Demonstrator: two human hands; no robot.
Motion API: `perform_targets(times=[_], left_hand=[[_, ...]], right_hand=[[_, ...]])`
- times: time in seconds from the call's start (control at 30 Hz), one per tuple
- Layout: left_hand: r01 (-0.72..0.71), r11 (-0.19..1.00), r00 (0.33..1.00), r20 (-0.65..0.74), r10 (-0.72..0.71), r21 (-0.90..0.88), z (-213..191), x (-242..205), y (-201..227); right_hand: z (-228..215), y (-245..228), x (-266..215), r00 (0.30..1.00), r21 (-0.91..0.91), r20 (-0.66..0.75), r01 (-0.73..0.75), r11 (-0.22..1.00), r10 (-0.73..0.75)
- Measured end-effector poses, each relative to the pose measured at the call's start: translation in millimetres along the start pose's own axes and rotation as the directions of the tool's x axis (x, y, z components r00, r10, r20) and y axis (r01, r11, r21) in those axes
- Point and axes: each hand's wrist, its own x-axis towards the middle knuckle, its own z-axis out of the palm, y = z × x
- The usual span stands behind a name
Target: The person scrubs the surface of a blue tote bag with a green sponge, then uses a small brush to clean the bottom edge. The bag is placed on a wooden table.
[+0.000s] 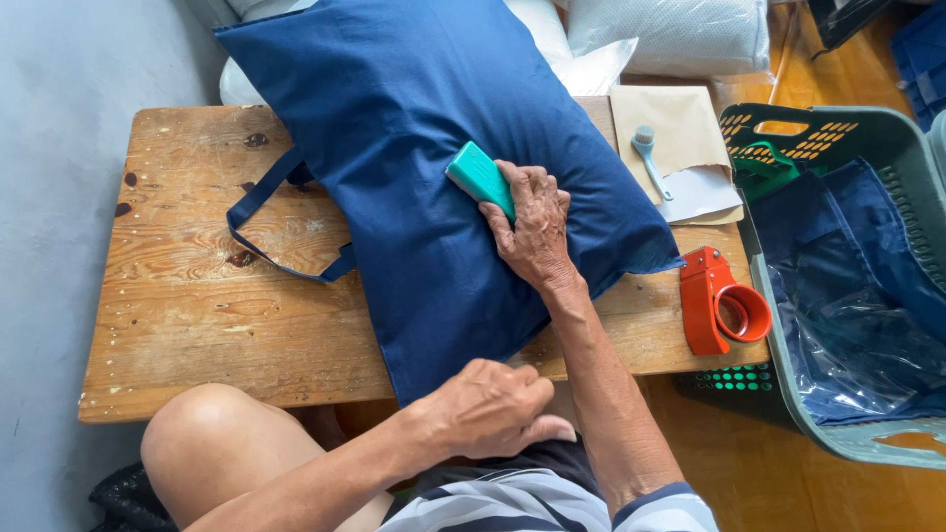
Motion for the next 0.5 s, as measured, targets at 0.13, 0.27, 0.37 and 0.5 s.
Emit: perform_targets(times=[0.13, 0.27, 0.37, 0.5], left_hand=[[0.022, 0.962, 0.892, -0.440, 0.103, 0.271, -36.3, 12.0, -48.3], [0.320, 0.868, 0.799, -0.601, -0.030, 0.381, -73.2, 10.5, -97.5], [0.493, 0.829, 0.751, -0.610, -0.253, 0.263, -81.6, 7.2, -116.5], [0.696, 0.702, 0.499, -0.599, -0.626, -0.153, -102.9, 1.5, -132.7]], right_hand=[[-18.0, -22.1, -27.3, 0.990, 0.030, -0.094, 0.109, 0.994, -0.106], [-26.8, -49.0, -96.7, 0.967, 0.079, 0.058, 0.243, 0.967, -0.248], [-35.1, -59.1, -145.1, 0.932, 0.199, 0.218, 0.248, 0.948, -0.290], [-82.6, -67.9, -155.4, 0.752, 0.465, 0.584, -0.002, 0.885, -0.305]])
